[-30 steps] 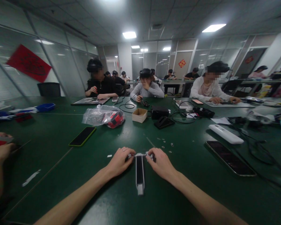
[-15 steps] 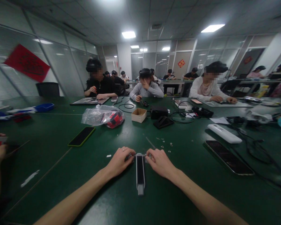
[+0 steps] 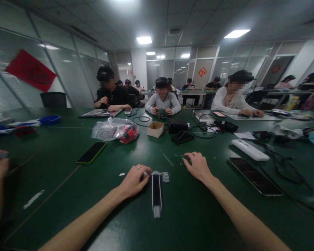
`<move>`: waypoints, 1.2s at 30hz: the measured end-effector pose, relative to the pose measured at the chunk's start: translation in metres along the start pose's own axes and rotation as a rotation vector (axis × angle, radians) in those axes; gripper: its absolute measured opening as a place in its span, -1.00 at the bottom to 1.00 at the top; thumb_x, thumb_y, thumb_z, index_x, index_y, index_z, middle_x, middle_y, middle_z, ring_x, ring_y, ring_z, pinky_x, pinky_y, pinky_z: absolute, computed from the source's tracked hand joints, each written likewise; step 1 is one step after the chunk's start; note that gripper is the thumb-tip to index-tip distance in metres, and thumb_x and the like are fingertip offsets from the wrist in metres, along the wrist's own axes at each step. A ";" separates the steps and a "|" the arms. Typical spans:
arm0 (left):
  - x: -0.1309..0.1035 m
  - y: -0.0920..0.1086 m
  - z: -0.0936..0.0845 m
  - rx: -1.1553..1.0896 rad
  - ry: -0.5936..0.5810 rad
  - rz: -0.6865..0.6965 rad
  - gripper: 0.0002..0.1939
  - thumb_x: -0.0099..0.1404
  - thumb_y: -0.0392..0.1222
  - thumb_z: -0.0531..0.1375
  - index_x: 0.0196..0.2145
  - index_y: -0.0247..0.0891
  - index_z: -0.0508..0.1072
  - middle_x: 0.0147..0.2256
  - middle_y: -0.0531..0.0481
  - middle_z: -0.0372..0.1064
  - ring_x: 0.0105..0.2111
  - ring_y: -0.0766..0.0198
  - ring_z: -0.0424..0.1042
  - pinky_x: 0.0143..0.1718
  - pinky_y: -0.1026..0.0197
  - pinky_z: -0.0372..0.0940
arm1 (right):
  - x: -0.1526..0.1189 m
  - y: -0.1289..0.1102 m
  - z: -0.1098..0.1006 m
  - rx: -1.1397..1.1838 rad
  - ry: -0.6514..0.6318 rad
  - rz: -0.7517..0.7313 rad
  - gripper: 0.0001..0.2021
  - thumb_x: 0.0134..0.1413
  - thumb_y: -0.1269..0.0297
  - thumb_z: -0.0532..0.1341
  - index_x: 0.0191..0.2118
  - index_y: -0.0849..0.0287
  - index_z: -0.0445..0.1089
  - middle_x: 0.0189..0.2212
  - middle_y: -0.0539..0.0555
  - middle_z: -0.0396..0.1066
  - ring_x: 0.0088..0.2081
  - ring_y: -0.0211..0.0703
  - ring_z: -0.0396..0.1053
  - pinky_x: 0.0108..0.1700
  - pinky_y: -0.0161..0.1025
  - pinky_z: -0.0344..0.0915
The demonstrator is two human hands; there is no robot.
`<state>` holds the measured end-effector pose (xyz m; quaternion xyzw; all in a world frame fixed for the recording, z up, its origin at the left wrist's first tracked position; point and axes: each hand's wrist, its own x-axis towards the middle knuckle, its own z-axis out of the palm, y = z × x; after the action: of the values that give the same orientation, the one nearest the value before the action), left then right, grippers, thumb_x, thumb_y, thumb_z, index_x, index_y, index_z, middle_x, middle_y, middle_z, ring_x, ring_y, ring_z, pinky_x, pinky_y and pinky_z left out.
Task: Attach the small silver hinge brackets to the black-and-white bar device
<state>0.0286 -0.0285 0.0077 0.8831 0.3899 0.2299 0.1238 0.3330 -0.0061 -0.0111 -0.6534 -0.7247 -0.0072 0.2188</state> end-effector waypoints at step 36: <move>-0.001 -0.004 0.003 -0.009 0.013 0.005 -0.83 0.27 -0.33 0.08 -0.18 -0.23 0.36 -0.21 -0.03 0.39 -0.19 0.19 0.34 -0.19 0.15 0.18 | -0.005 0.010 -0.024 0.124 -0.150 -0.104 -0.72 0.13 0.20 0.03 -0.19 0.15 0.42 -0.25 0.13 0.45 -0.20 -0.04 0.33 -0.14 -0.11 0.25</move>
<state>0.0272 -0.0263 0.0032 0.8821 0.3872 0.2376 0.1245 0.3504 -0.0162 0.0063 -0.5988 -0.7710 0.0753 0.2031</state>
